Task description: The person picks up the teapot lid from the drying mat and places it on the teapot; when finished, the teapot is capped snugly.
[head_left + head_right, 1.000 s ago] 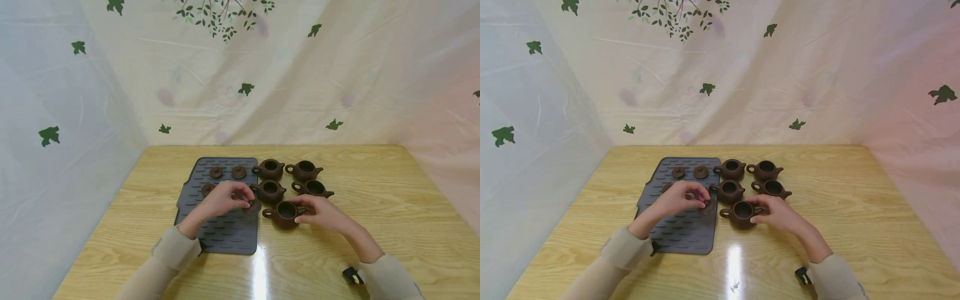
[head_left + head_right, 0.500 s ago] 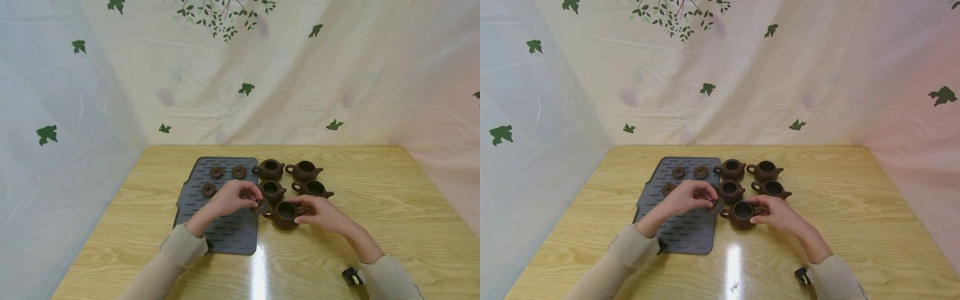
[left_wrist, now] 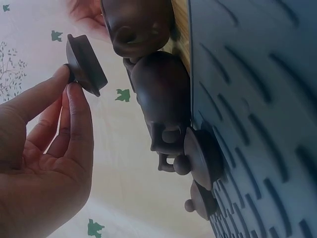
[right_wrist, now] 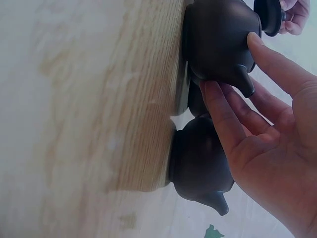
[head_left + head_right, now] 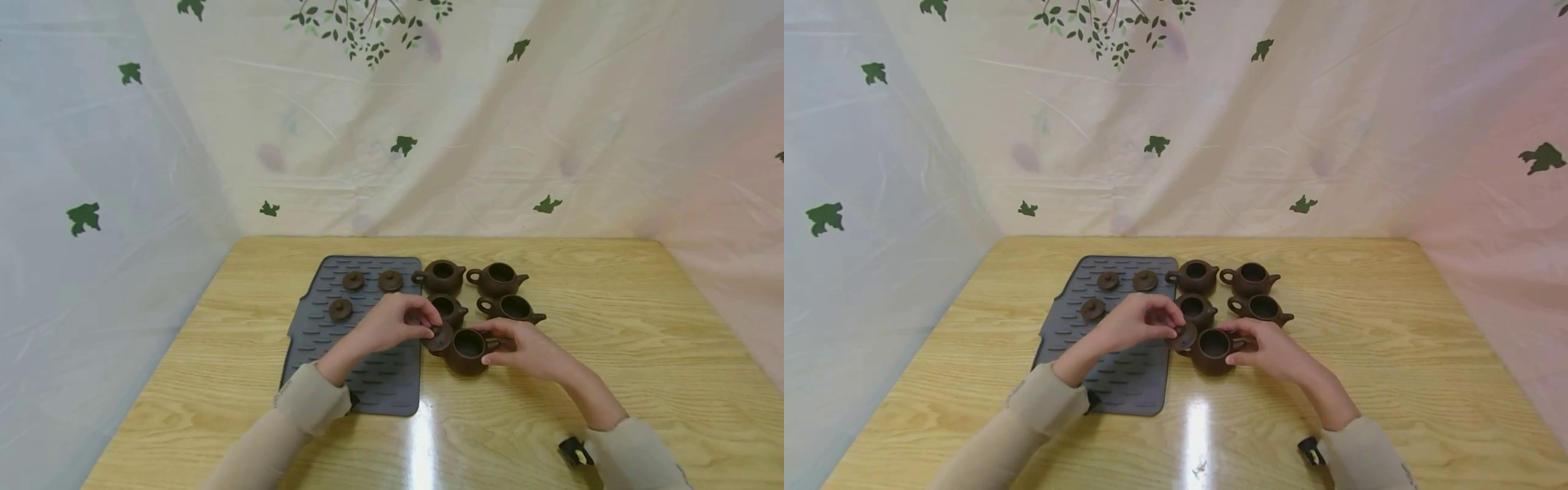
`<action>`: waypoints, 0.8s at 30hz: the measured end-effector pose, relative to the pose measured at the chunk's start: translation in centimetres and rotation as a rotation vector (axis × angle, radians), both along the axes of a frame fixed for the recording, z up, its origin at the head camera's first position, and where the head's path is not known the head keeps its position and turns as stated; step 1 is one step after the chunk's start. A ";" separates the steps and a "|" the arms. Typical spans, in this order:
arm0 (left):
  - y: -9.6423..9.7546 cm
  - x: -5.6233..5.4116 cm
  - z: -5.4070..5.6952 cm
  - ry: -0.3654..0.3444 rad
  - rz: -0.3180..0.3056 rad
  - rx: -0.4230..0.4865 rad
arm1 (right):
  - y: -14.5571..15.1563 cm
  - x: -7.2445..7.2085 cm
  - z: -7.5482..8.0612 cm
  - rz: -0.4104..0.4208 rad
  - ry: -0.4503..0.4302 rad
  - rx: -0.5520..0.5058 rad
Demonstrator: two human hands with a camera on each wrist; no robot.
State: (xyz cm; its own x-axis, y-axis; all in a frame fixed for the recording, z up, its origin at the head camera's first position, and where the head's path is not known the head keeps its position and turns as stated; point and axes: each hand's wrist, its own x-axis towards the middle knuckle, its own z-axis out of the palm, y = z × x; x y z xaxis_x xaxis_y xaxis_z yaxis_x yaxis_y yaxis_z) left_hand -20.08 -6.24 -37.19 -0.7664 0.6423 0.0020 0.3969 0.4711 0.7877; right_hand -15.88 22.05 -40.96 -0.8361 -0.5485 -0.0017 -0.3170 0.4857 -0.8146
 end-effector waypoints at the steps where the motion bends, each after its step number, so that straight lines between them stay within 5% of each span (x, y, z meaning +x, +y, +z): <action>1: 0.1 0.0 0.0 -0.004 -0.001 0.005 | 0.0 0.0 0.0 0.001 -0.001 0.005; 24: 2.5 -0.1 0.5 -0.020 -0.031 0.051 | 0.2 -0.1 0.7 0.010 -0.040 -0.016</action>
